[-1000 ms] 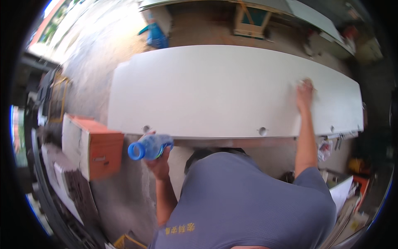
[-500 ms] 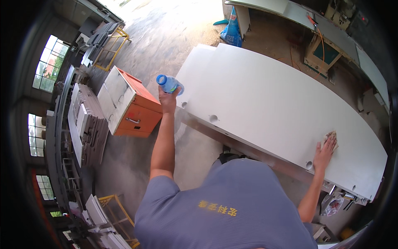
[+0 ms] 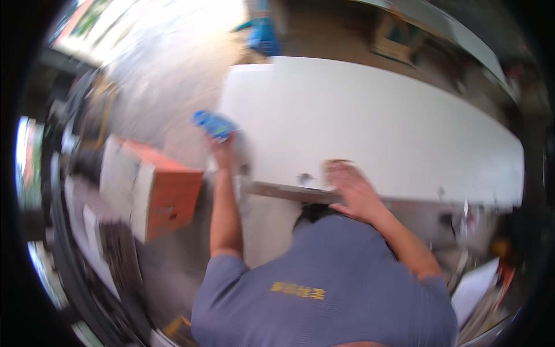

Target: The person wipes down large white furniture panels using a cloth and liquid from a blue plastic bottle before moving them to a stack.

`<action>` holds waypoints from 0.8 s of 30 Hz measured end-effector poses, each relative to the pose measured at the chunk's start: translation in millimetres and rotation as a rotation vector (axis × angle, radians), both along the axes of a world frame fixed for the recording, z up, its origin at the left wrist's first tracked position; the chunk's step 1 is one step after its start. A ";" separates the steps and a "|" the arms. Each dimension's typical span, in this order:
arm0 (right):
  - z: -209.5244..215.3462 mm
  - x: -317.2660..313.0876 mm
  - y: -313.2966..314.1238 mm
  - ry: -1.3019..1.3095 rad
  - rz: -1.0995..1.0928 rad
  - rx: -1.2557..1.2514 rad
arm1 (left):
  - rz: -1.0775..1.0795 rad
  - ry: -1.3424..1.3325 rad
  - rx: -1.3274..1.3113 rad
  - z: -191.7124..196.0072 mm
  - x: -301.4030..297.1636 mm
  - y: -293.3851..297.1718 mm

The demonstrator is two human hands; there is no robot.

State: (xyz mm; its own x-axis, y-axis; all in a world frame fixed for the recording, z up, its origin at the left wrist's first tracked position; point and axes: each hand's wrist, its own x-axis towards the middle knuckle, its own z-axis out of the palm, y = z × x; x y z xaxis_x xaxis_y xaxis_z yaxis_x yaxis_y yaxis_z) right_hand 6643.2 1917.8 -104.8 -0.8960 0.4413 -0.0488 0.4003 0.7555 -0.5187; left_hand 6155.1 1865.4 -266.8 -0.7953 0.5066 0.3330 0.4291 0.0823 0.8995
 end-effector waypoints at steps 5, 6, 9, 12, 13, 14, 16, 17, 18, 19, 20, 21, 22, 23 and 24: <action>-24.1 52.0 19.4 -0.037 -0.114 0.166 | -0.032 -0.176 -0.087 17.0 82.7 -39.1; -34.6 81.6 23.5 -0.053 -0.219 0.201 | -0.120 -0.282 -0.187 82.3 136.4 -29.2; -33.5 197.3 38.3 -0.155 -0.535 0.263 | -0.369 -0.136 -0.395 82.7 144.2 -38.0; -49.4 329.0 45.3 -0.234 -0.987 0.348 | -0.345 -0.028 -0.473 91.7 159.0 -23.8; -52.5 371.4 47.2 -0.250 -1.120 0.362 | -0.292 0.002 -0.487 86.0 165.3 -21.7; -54.2 414.2 52.2 -0.263 -1.255 0.379 | -0.235 0.060 -0.511 81.5 173.6 -18.2; -76.6 489.8 74.2 -0.238 -1.390 0.481 | -0.140 0.171 -0.518 62.3 168.0 -16.0; -88.2 525.0 80.7 -0.227 -1.470 0.531 | -0.093 0.078 -0.479 65.4 176.1 -8.5; -91.6 556.1 82.8 -0.121 -1.614 0.462 | 0.002 0.228 -0.558 57.2 173.7 -2.3; -95.9 578.8 86.3 -0.002 -1.741 0.393 | 0.090 0.336 -0.572 46.8 168.1 -2.7; -93.3 607.7 88.6 0.111 -1.860 0.332 | 0.123 0.268 -0.616 43.1 177.0 -0.8; -93.2 634.5 85.1 0.228 -1.927 0.169 | 0.096 -0.031 -0.625 61.1 215.9 10.2; -95.4 644.6 88.2 0.371 -1.952 -0.021 | 0.264 0.280 -0.818 59.4 224.3 -7.8; -90.3 649.9 90.2 0.422 -1.920 -0.128 | 0.316 0.412 -0.814 57.4 242.7 -16.6; -77.7 650.2 92.4 0.468 -1.876 -0.243 | 0.271 0.619 -0.847 58.3 254.9 -28.5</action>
State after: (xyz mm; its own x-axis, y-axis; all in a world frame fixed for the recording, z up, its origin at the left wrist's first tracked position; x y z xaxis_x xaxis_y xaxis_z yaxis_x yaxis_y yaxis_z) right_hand 7293.4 2010.1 -182.5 0.6697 0.7201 -0.1818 0.3048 -0.4897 -0.8169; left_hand 6410.0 1836.9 -208.5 -0.7296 0.5938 0.3393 0.6632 0.7353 0.1393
